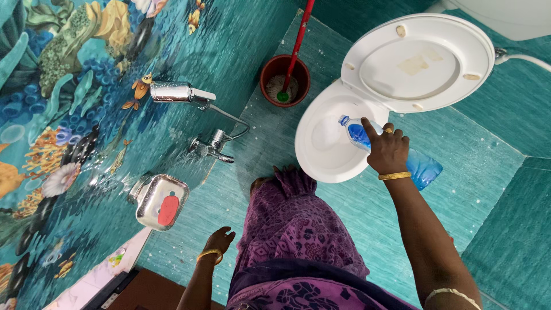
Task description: The person cleans the interior of a toilet bowl by pouring a liquid from a blue bottle and scrubbing with a brush.
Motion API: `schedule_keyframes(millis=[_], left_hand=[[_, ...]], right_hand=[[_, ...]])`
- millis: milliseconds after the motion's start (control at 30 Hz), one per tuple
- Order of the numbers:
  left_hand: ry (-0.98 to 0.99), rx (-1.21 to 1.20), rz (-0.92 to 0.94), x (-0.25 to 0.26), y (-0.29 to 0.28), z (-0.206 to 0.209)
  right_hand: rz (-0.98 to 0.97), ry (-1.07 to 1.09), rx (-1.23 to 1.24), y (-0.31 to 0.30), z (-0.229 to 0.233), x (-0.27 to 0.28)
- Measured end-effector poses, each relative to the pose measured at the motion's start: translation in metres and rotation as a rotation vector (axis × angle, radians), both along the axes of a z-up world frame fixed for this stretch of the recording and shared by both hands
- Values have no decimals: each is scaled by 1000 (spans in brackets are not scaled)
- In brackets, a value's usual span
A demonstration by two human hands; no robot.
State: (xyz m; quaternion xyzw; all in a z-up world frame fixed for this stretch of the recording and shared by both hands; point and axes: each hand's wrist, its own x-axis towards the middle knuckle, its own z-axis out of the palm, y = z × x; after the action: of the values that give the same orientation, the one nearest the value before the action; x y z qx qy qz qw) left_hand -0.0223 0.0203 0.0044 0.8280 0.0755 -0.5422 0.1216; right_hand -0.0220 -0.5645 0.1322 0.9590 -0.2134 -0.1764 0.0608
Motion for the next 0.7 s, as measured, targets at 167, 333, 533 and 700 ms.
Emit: schedule_keyframes(millis=[167, 333, 533, 700], left_hand=[[-31, -30, 26, -4, 3, 1], [-46, -33, 7, -6, 1, -1], [-39, -52, 29, -7, 1, -1], [-64, -92, 41, -7, 1, -1]], right_hand=[[35, -50, -28, 1, 0, 0], [48, -62, -25, 2, -2, -1], [46, -84, -16, 2, -1, 5], [25, -123, -38, -7, -8, 4]])
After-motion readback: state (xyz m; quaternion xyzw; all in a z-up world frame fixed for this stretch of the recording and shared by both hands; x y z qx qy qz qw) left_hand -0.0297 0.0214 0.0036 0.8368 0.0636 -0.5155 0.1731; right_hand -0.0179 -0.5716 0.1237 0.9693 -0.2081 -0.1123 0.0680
